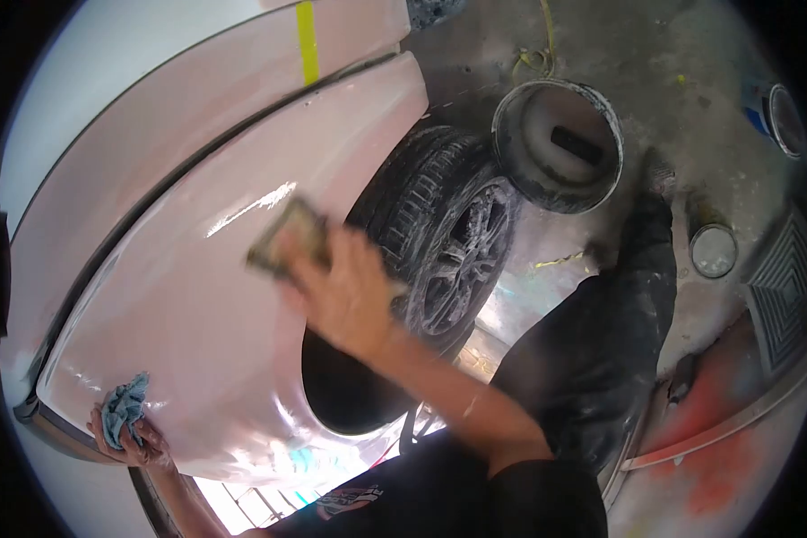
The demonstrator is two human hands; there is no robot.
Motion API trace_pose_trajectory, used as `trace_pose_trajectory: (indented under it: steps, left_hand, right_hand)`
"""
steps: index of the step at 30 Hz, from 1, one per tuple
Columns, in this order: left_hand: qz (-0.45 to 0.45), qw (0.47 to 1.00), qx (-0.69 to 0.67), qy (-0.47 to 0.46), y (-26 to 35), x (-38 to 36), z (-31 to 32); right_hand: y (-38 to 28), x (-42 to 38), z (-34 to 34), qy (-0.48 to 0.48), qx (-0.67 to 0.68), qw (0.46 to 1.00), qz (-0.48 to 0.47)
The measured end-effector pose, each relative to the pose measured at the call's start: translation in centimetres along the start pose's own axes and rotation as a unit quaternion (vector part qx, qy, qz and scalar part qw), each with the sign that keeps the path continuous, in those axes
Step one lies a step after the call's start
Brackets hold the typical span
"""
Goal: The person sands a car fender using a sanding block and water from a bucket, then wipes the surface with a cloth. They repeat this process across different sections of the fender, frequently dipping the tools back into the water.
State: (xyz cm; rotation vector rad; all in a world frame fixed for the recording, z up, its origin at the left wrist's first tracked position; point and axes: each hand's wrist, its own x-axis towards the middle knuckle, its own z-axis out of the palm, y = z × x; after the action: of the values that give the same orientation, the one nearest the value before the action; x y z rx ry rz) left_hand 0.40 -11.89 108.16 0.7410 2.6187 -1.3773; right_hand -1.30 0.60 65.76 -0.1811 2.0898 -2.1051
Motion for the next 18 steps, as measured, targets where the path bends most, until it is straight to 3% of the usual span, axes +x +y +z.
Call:
trace_pose_trajectory:
  steps: [2, 4, 8, 11, 12, 14, 16, 18]
  left_hand:
    - [0.000, 1.000, -0.001, -0.001, 0.0, 0.2, 0.0]
    - [-0.007, 1.000, 0.002, 0.006, 0.6, 0.4, 0.1]
    - [0.002, 1.000, -0.001, 0.014, 1.0, 0.6, 0.1]
    - [-0.002, 1.000, 0.018, -0.005, 0.8, 0.2, -0.5]
    - [-0.002, 1.000, 0.023, -0.008, 0.7, 0.2, -0.3]
    - [0.002, 1.000, 0.020, -0.008, 0.6, 0.1, -0.1]
    - [0.008, 1.000, 0.012, -0.005, 0.5, 0.4, 0.1]
    - [0.008, 1.000, 0.008, 0.000, 0.6, 0.5, 0.1]
  right_hand:
    - [5.3, 4.4, -0.2, 0.006, 0.053, 0.982, 0.182]
    - [10.1, 9.5, -1.3, 0.051, 0.083, 0.959, 0.267]
    - [7.5, 7.6, -0.8, 0.055, 0.040, 0.968, 0.242]
    - [-1.3, -0.6, 0.2, -0.018, 0.034, 0.998, 0.044]
    - [-3.3, -1.8, 0.1, -0.029, 0.052, 0.998, 0.036]
    - [-0.3, -0.8, -0.1, -0.008, -0.010, 0.999, -0.034]
    - [4.8, 4.1, -0.7, 0.028, 0.066, 0.985, 0.154]
    - [10.5, 9.0, -0.9, 0.081, 0.094, 0.965, 0.231]
